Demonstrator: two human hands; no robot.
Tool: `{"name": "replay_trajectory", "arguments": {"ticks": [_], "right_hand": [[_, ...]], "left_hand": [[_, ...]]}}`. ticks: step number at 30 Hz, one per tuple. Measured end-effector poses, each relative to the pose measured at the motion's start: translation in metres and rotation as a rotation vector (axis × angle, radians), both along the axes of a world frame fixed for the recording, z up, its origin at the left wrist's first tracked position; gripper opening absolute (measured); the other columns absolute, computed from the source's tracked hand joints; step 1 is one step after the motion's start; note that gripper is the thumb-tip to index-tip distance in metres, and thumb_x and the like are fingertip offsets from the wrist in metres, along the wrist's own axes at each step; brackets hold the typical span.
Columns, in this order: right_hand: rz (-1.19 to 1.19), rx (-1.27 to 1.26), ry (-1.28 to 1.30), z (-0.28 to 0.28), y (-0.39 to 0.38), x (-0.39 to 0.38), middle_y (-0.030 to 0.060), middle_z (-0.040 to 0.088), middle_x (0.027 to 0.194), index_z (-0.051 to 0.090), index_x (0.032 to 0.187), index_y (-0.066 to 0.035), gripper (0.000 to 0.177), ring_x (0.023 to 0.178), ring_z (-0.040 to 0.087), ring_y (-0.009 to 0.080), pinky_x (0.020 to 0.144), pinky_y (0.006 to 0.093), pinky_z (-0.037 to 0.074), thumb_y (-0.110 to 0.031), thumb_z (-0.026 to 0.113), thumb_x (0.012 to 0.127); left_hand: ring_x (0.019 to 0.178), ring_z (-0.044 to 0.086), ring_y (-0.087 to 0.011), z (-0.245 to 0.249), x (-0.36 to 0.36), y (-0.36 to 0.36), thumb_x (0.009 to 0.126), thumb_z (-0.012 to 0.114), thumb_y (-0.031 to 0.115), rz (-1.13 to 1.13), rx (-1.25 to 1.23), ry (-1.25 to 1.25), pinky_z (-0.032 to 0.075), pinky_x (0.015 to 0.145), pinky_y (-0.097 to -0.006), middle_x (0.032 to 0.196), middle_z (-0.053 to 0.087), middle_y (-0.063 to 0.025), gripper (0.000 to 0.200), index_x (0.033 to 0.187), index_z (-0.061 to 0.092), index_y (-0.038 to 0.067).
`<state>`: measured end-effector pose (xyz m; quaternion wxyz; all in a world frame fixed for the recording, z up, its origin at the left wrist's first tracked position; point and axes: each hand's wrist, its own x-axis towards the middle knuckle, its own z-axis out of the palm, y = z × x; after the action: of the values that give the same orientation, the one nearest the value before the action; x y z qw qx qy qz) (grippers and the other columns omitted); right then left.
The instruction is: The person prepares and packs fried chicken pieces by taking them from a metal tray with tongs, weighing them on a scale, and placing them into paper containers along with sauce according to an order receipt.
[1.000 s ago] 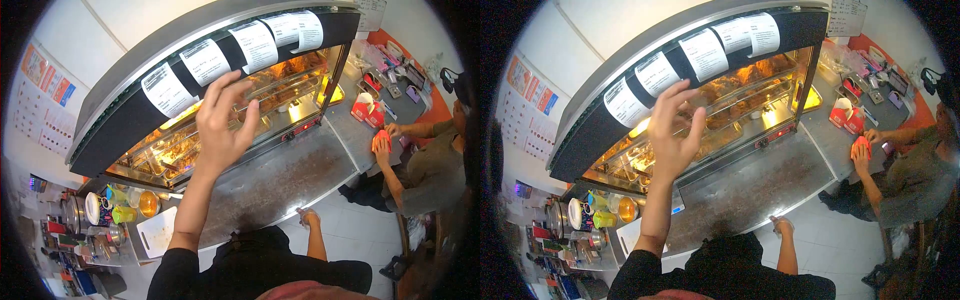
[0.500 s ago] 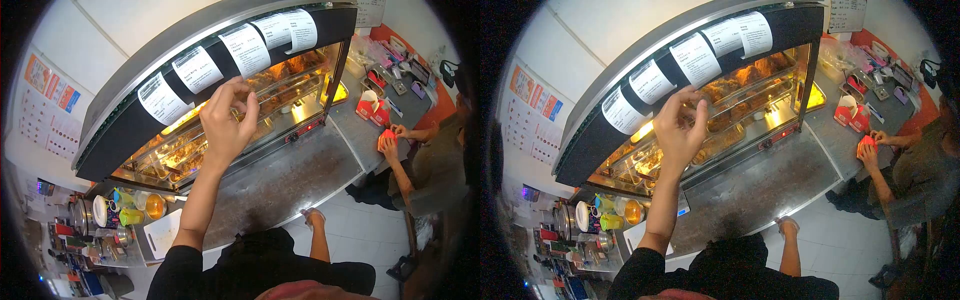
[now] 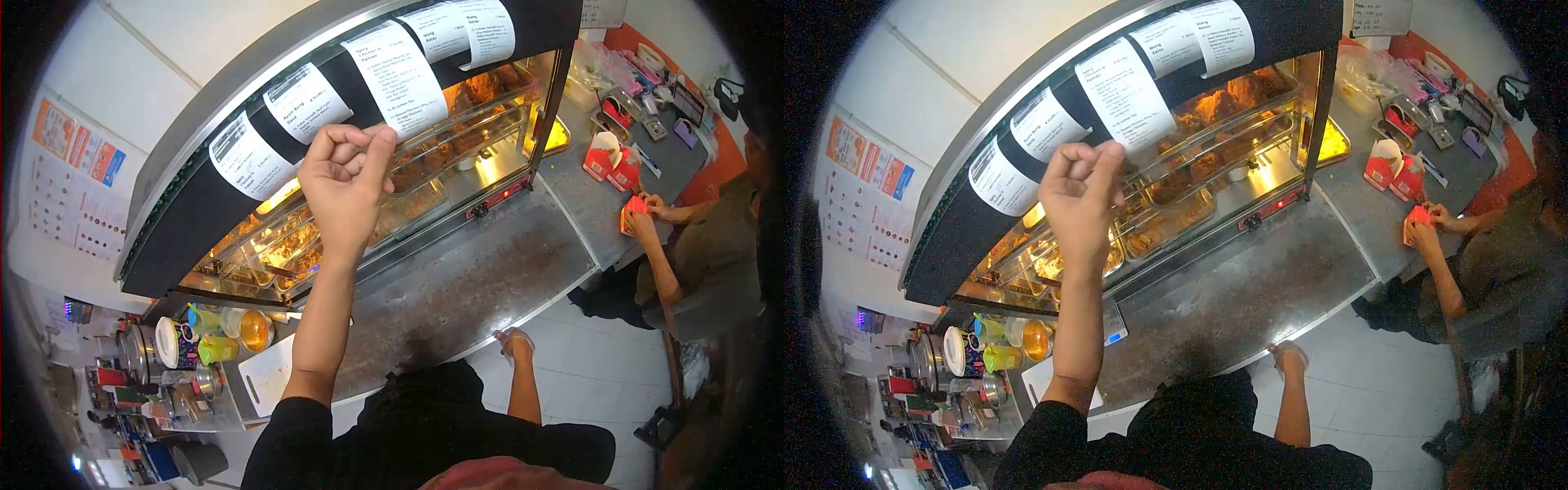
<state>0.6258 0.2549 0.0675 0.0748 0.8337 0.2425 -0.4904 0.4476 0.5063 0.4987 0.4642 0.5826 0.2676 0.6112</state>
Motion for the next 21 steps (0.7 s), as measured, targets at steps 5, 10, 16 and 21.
{"name": "replay_trajectory", "arguments": {"ticks": [5, 10, 16, 21], "right_hand": [[-0.002, 0.047, 0.004, -0.001, -0.004, 0.0, 0.0118, 0.074, 0.091, 0.07, 0.109, -0.008, 0.052, 0.083, 0.071, 0.0255, 0.075, 0.0413, 0.054, -0.056, 0.06, 0.091], [-0.009, 0.014, 0.006, 0.009, -0.001, 0.001, 0.0132, 0.074, 0.1, 0.074, 0.102, -0.008, 0.055, 0.095, 0.071, 0.0295, 0.081, 0.0432, 0.054, -0.06, 0.059, 0.09], [-0.013, -0.005, 0.017, -0.013, -0.004, 0.003, 0.0124, 0.074, 0.101, 0.075, 0.1, -0.008, 0.056, 0.096, 0.071, 0.0292, 0.081, 0.043, 0.054, -0.061, 0.058, 0.091], [0.005, -0.012, 0.013, -0.009, -0.003, 0.003, 0.011, 0.074, 0.093, 0.072, 0.107, -0.007, 0.055, 0.085, 0.071, 0.025, 0.077, 0.0418, 0.054, -0.058, 0.057, 0.092]], "left_hand": [[0.049, 0.049, -0.0061, 0.006, 0.0, -0.002, 0.089, 0.072, 0.003, -0.042, -0.102, -0.049, 0.036, 0.043, -0.0193, 0.084, 0.07, -0.0093, 0.019, 0.09, 0.055, 0.008], [0.05, 0.048, -0.0047, 0.009, -0.002, -0.005, 0.089, 0.072, 0.003, -0.096, -0.131, -0.068, 0.036, 0.042, -0.0185, 0.079, 0.067, -0.0064, 0.018, 0.09, 0.055, 0.008], [0.051, 0.047, -0.0042, 0.009, -0.003, -0.006, 0.089, 0.072, 0.003, -0.089, -0.122, -0.057, 0.037, 0.042, -0.0184, 0.079, 0.067, -0.0061, 0.018, 0.09, 0.055, 0.008], [0.051, 0.049, -0.0049, 0.008, -0.002, -0.006, 0.089, 0.072, 0.002, -0.072, -0.12, -0.063, 0.038, 0.043, -0.0185, 0.084, 0.069, -0.0087, 0.018, 0.089, 0.055, 0.008]]}}
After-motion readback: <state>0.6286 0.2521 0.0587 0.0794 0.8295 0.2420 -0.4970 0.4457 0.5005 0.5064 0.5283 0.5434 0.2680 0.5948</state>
